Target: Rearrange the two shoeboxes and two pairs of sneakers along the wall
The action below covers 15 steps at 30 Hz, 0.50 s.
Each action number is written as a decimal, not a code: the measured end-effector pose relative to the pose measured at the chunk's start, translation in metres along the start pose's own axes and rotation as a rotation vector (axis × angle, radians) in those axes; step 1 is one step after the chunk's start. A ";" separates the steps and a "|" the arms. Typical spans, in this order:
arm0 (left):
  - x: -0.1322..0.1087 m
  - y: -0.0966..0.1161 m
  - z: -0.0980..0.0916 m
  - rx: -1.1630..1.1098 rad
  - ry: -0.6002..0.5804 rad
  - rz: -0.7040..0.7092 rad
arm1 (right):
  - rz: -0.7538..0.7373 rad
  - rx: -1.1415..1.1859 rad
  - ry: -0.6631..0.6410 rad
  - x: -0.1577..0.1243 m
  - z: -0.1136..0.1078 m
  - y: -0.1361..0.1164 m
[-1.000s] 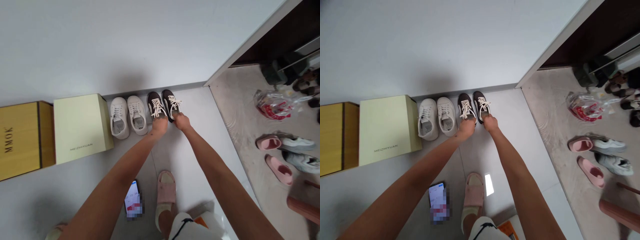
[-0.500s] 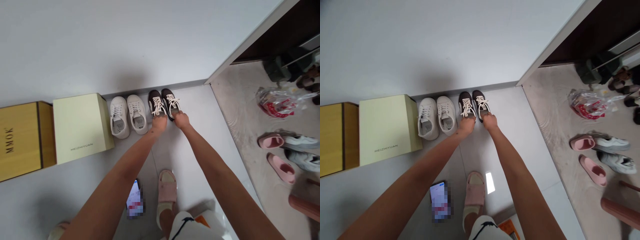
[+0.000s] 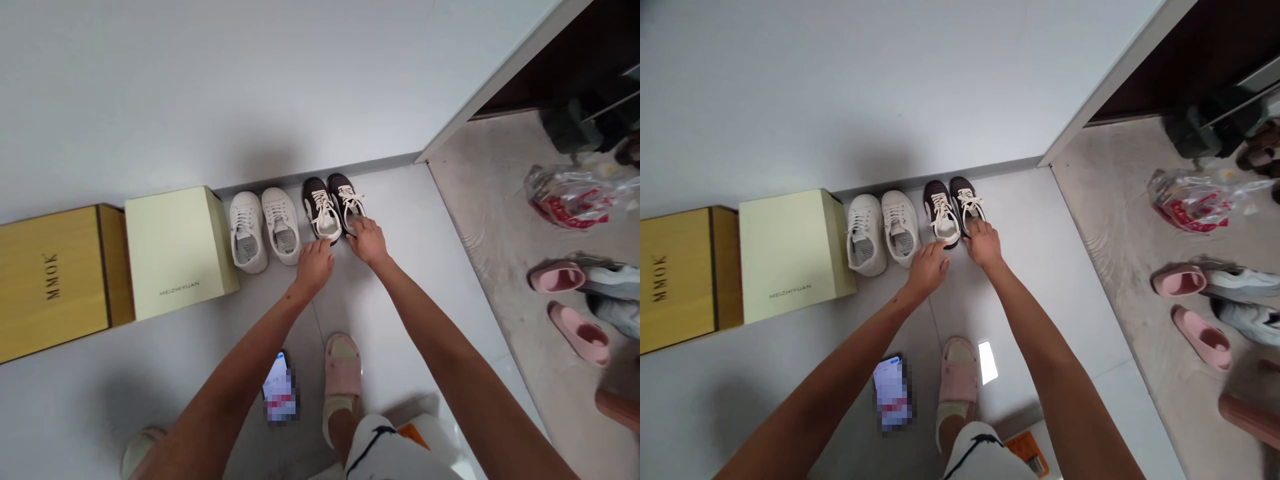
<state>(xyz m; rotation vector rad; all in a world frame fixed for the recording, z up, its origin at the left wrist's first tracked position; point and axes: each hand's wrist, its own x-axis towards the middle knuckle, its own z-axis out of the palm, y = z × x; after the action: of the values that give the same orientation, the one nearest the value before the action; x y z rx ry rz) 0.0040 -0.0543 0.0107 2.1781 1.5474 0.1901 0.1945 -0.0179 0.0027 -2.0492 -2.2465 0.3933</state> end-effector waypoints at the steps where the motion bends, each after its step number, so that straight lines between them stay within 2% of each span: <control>1: -0.017 -0.005 0.003 -0.026 0.007 0.010 | -0.004 0.036 0.043 -0.006 0.003 0.000; 4: -0.069 -0.026 0.007 -0.076 -0.041 0.064 | -0.010 0.141 0.134 -0.029 0.013 0.000; 7: -0.117 -0.055 -0.007 -0.046 -0.204 0.170 | 0.015 0.215 0.172 -0.057 0.023 -0.001; 9: -0.144 -0.079 -0.031 0.016 -0.309 0.234 | 0.035 0.255 0.183 -0.076 0.029 -0.006; 11: -0.169 -0.104 -0.065 0.095 -0.374 0.270 | 0.044 0.288 0.188 -0.090 0.033 -0.016; 13: -0.196 -0.128 -0.102 0.162 -0.396 0.266 | 0.027 0.310 0.181 -0.099 0.033 -0.031; 15: -0.226 -0.150 -0.138 0.196 -0.370 0.211 | -0.036 0.318 0.147 -0.101 0.028 -0.053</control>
<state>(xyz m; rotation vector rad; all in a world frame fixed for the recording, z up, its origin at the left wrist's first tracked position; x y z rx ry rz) -0.2568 -0.1843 0.1004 2.3608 1.1726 -0.2967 0.1477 -0.1251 -0.0001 -1.8123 -1.9856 0.5384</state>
